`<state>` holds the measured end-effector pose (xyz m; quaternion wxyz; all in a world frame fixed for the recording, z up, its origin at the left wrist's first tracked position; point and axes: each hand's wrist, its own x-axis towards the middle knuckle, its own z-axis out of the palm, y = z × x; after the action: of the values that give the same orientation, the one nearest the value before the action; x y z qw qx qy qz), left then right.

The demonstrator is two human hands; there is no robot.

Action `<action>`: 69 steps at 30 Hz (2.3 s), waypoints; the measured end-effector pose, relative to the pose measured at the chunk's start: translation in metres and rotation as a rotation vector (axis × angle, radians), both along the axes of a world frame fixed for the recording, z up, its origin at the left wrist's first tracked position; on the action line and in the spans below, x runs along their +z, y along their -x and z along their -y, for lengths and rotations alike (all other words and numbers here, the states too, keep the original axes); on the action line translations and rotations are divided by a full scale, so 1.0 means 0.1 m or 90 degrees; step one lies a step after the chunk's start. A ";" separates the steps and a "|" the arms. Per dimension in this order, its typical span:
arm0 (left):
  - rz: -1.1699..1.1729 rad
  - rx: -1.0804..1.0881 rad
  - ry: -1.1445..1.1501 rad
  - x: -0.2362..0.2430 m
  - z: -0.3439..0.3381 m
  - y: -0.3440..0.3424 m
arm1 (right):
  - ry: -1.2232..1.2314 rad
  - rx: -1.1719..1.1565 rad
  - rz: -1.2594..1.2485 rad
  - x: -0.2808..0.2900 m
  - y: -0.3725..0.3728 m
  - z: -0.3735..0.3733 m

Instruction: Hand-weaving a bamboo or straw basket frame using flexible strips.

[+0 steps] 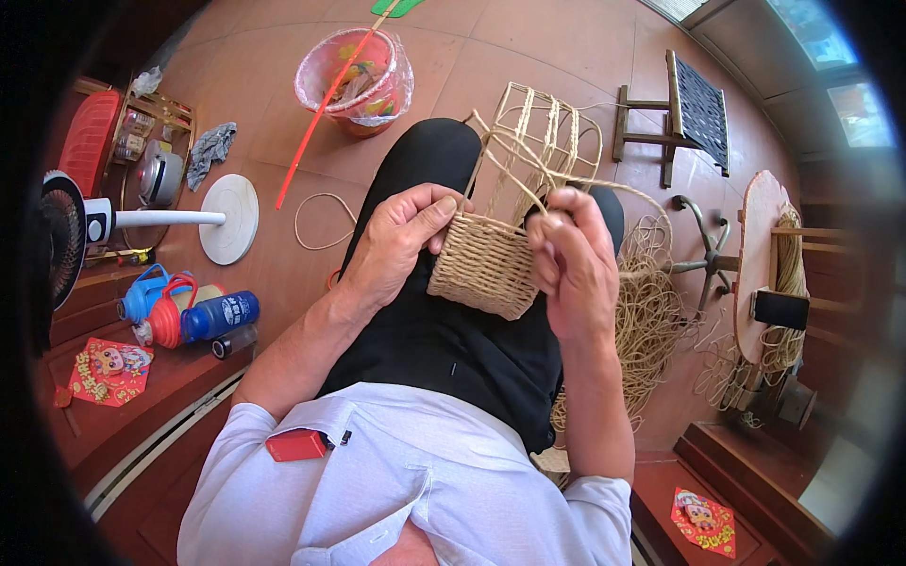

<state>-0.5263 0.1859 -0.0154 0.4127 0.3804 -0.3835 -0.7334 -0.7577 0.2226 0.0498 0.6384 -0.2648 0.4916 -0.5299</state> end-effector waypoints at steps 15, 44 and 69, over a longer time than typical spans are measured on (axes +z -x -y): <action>0.543 0.083 0.760 0.30 0.05 0.16 | 0.069 -0.085 -0.083 -0.02 0.88 -0.26; 0.661 0.051 0.705 0.34 -0.06 0.36 | 0.286 0.169 -0.928 0.06 -0.13 0.24; 0.780 -0.035 0.951 0.25 -0.17 0.51 | 0.193 -0.040 -0.328 -0.15 0.58 0.03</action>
<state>-0.5775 0.2033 0.0099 0.2595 0.3273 -0.9085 0.0162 -0.8153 0.2198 0.0345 0.4292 -0.4672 0.5605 -0.5323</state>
